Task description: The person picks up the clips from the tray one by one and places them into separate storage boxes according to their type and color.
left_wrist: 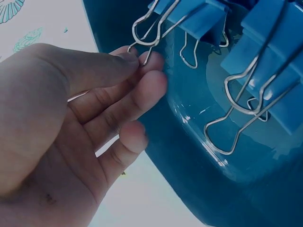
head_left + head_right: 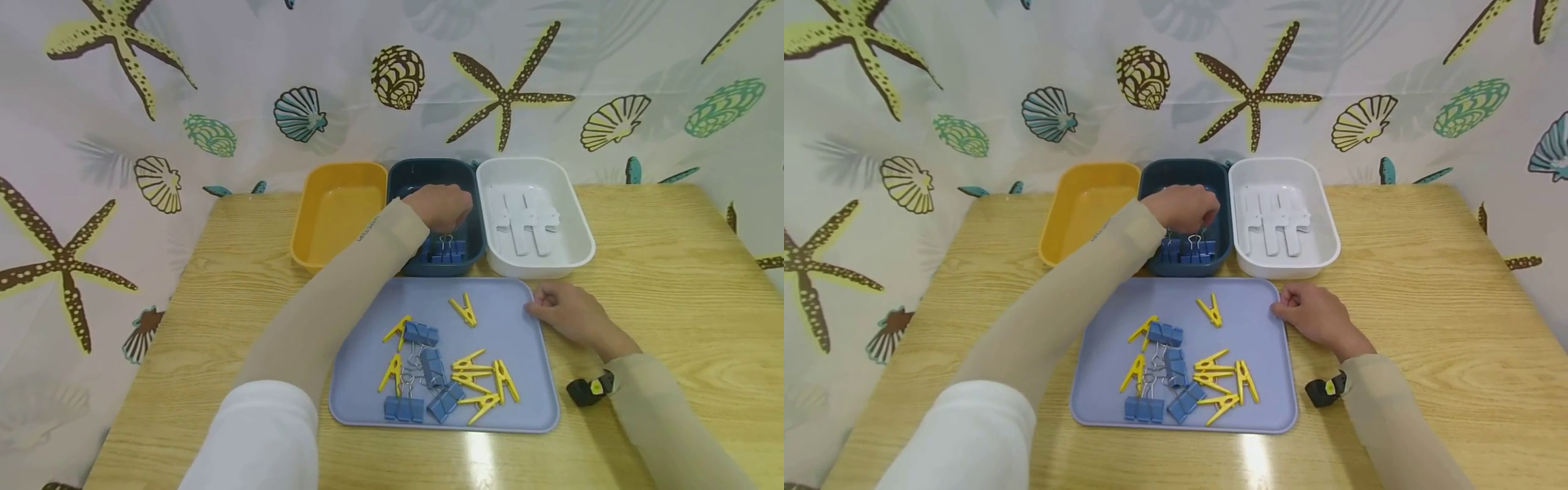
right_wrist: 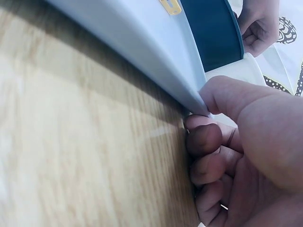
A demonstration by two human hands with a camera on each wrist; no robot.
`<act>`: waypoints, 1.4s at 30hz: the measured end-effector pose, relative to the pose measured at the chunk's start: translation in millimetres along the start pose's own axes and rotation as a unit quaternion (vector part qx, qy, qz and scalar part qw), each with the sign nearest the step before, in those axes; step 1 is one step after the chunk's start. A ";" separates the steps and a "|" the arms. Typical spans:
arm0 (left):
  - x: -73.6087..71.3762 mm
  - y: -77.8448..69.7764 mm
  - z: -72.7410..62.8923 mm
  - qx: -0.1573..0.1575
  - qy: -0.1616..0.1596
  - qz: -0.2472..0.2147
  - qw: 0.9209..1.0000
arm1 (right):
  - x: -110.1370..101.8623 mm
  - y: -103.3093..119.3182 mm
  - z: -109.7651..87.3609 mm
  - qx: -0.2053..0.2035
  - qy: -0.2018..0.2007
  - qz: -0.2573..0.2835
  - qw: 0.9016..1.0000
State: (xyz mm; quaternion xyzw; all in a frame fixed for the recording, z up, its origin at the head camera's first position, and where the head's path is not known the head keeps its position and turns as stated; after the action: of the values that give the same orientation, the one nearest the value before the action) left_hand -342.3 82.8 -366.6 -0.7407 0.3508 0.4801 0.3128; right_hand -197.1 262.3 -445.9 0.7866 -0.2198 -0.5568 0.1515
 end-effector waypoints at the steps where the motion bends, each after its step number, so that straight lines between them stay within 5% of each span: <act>1: -0.1 0.0 0.4 0.000 0.000 -0.001 1.000 | -0.1 0.3 0.0 -0.001 0.000 0.000 1.000; 27: 1.5 5.0 -0.9 -0.012 0.017 0.002 1.000 | -1.1 1.5 -0.9 -0.005 -0.003 0.001 1.000; 42: -2.5 11.9 -11.9 -0.019 -0.001 0.002 1.000 | -0.9 1.9 0.5 -0.005 -0.007 -0.006 1.000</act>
State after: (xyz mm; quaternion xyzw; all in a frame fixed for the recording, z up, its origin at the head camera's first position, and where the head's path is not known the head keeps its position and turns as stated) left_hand -347.0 67.2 -361.6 -0.7456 0.3427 0.4878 0.2979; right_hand -198.2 261.2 -444.4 0.7835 -0.2131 -0.5639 0.1504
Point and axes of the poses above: each hand's wrist, its own z-axis towards the middle knuckle, its own x-axis out of the palm, y = z × x, the point moved 6 cm from there along z, towards the middle knuckle, and after that the axes turned 10 degrees about x, right-handed, at the moved point
